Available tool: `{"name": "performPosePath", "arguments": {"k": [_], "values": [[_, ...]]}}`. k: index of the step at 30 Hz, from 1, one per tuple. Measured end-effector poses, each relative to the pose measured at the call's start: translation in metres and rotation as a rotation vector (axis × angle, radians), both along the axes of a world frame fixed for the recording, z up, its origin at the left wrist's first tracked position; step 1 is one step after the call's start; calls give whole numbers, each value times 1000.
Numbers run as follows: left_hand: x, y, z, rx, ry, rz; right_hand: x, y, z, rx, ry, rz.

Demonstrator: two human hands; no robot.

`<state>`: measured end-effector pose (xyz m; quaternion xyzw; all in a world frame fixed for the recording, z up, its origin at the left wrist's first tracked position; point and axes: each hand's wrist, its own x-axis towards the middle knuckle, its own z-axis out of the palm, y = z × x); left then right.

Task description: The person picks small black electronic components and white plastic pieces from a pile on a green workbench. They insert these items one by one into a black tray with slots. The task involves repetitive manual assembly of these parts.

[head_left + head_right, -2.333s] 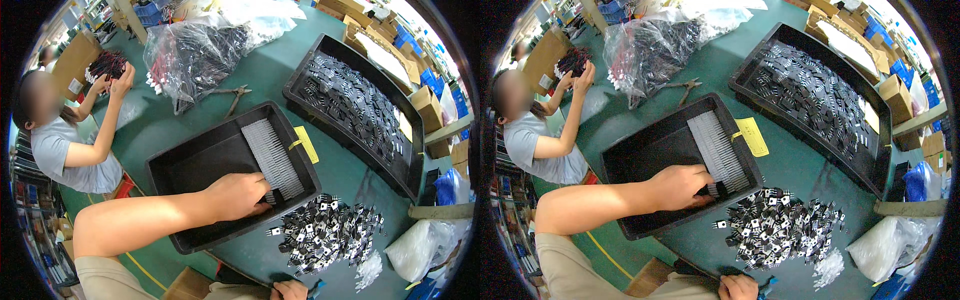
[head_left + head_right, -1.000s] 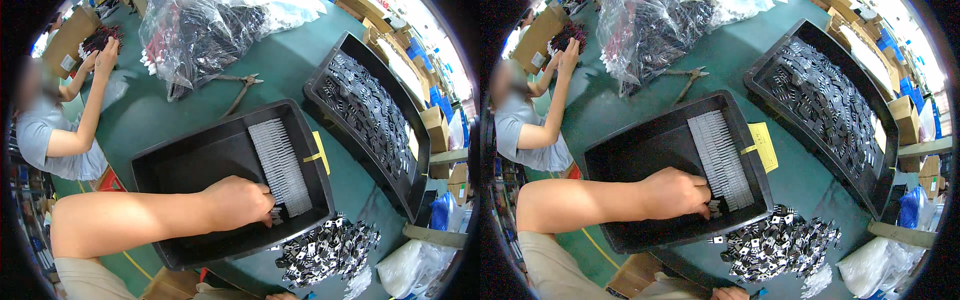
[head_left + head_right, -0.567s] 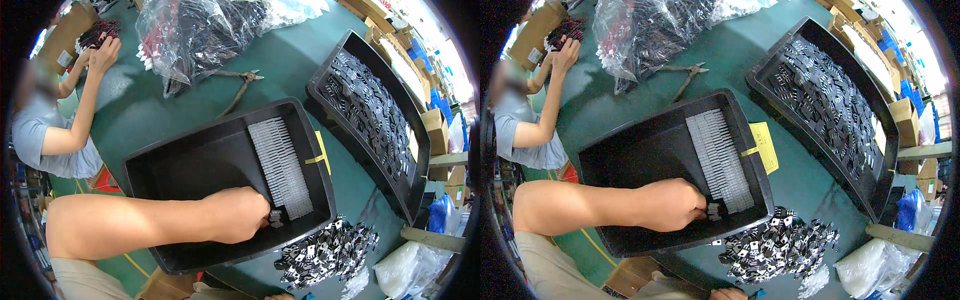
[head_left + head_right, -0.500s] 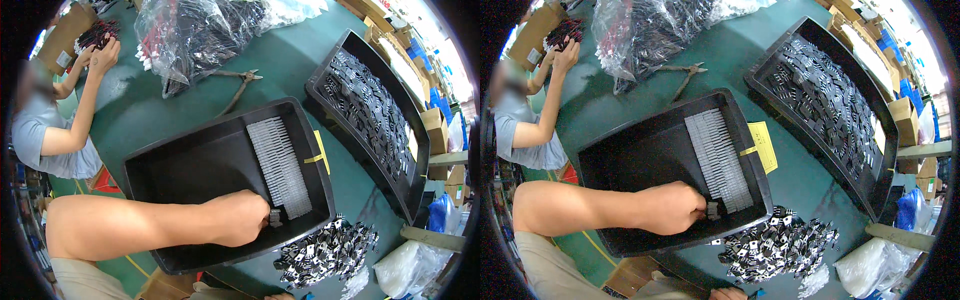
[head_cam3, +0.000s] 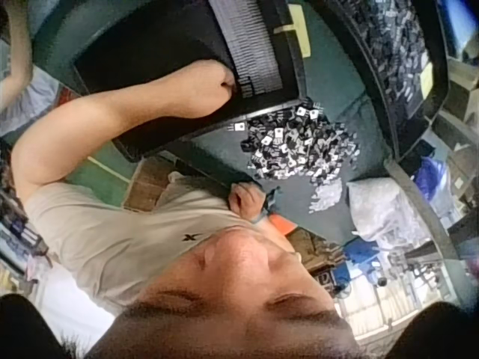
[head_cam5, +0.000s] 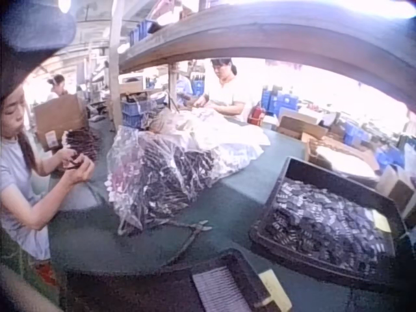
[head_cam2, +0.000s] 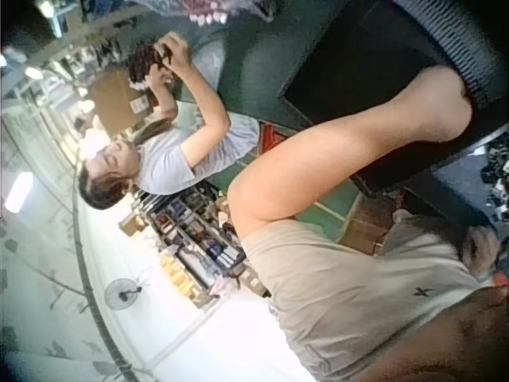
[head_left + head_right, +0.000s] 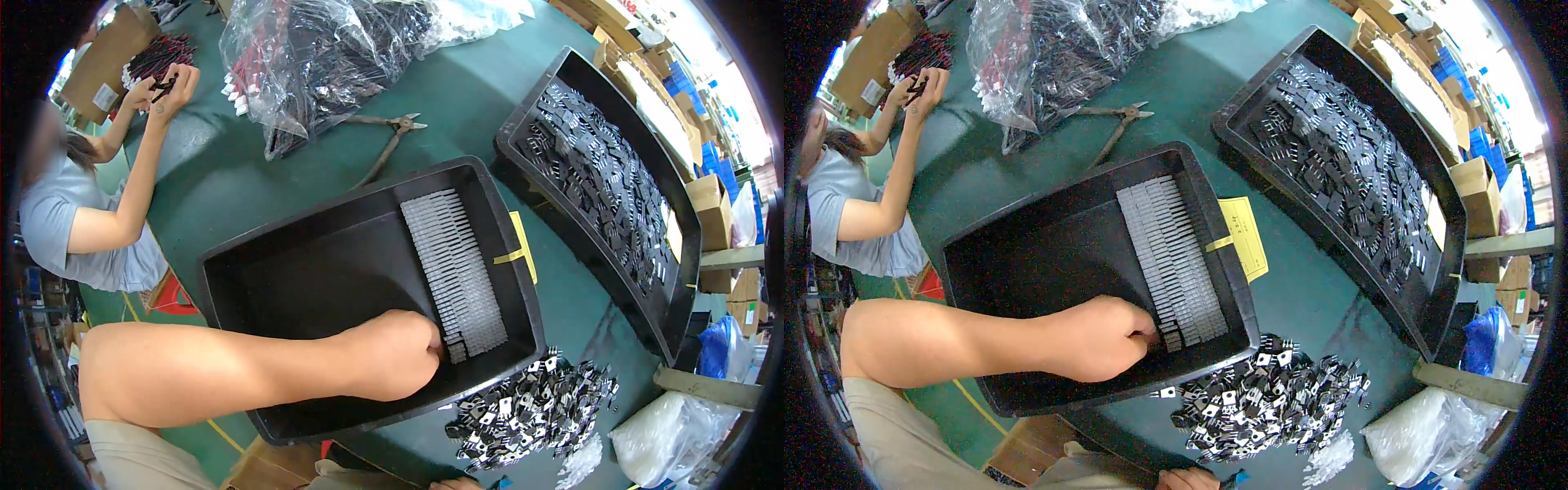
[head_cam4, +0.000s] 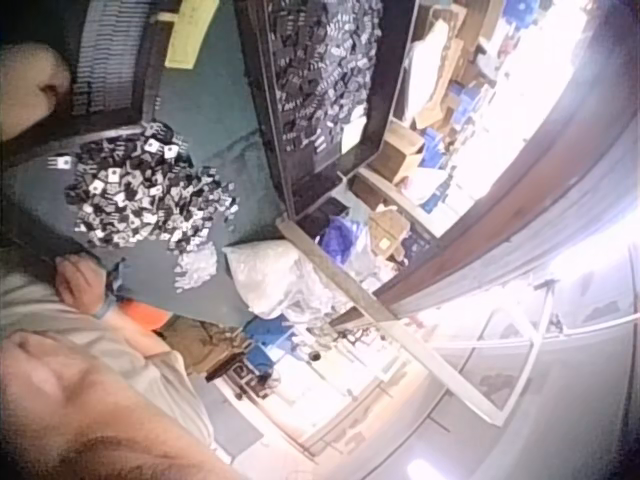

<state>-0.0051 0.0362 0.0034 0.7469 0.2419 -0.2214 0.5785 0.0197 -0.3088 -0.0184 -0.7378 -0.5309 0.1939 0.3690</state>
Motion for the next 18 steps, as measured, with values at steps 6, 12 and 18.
{"name": "performPosePath", "arguments": {"k": [6, 12, 18], "values": [[1, 0, 2, -60, -22, 23, 0, 0, 1, -10, 12, -3], [-3, 2, -2, -159, -34, 11, 0, 2, 1, -13, -4, -22], [-4, 0, -3, -299, 7, 78, 1, 4, 3, -26, -11, -19]]}}
